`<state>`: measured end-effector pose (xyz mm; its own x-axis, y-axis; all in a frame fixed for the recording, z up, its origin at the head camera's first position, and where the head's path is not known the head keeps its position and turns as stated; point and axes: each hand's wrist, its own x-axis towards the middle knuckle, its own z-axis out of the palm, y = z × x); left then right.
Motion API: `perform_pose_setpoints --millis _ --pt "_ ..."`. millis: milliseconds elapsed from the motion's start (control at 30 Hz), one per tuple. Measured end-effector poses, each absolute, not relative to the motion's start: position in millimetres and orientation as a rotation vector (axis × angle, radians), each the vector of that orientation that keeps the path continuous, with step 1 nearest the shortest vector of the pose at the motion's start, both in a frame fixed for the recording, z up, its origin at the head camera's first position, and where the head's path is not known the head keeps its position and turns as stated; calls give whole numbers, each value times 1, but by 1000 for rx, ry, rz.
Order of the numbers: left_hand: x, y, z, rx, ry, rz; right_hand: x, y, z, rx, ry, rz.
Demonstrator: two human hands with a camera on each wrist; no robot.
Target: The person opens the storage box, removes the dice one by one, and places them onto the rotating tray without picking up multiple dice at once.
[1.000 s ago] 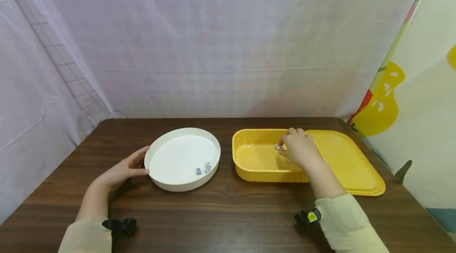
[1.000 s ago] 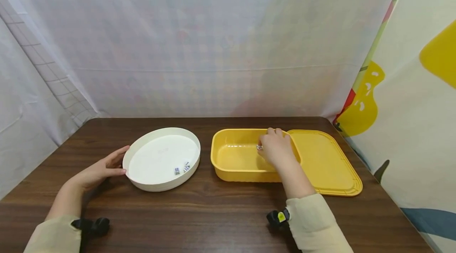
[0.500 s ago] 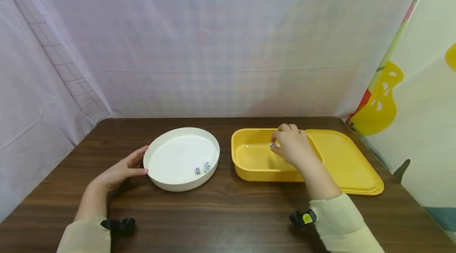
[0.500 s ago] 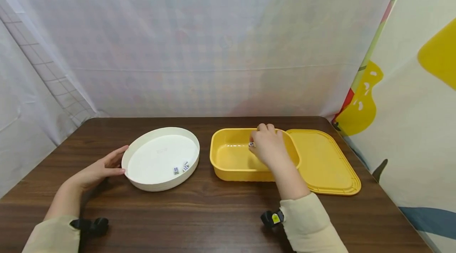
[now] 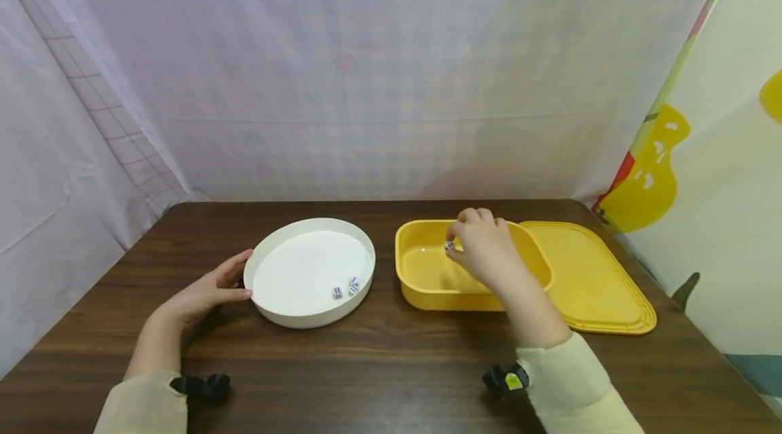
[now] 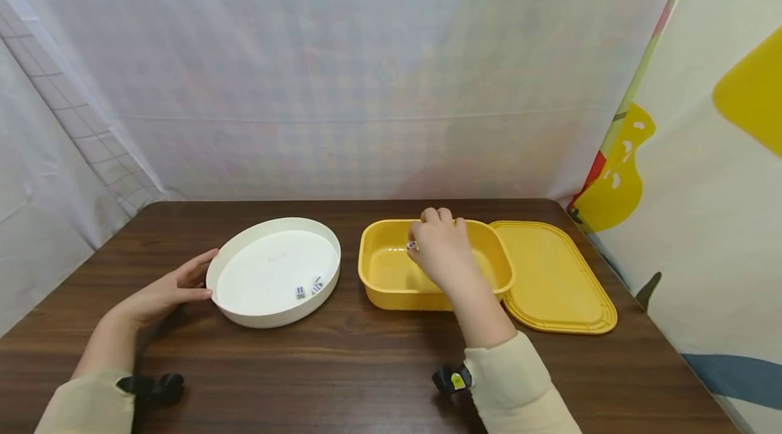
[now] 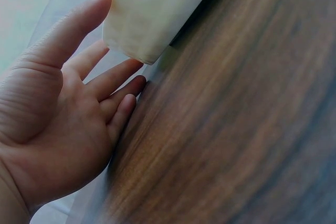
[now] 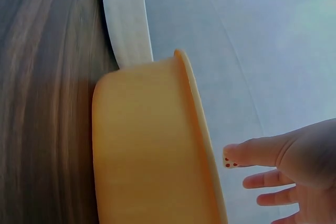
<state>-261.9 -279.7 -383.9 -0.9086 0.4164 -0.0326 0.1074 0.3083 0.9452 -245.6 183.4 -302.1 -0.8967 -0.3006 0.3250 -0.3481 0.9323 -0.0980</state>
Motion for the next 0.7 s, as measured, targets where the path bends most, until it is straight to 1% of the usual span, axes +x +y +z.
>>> perform_pose_setpoints --millis 700 --pt "-261 -279 -383 483 2303 1635 -239 140 -297 594 -2728 227"
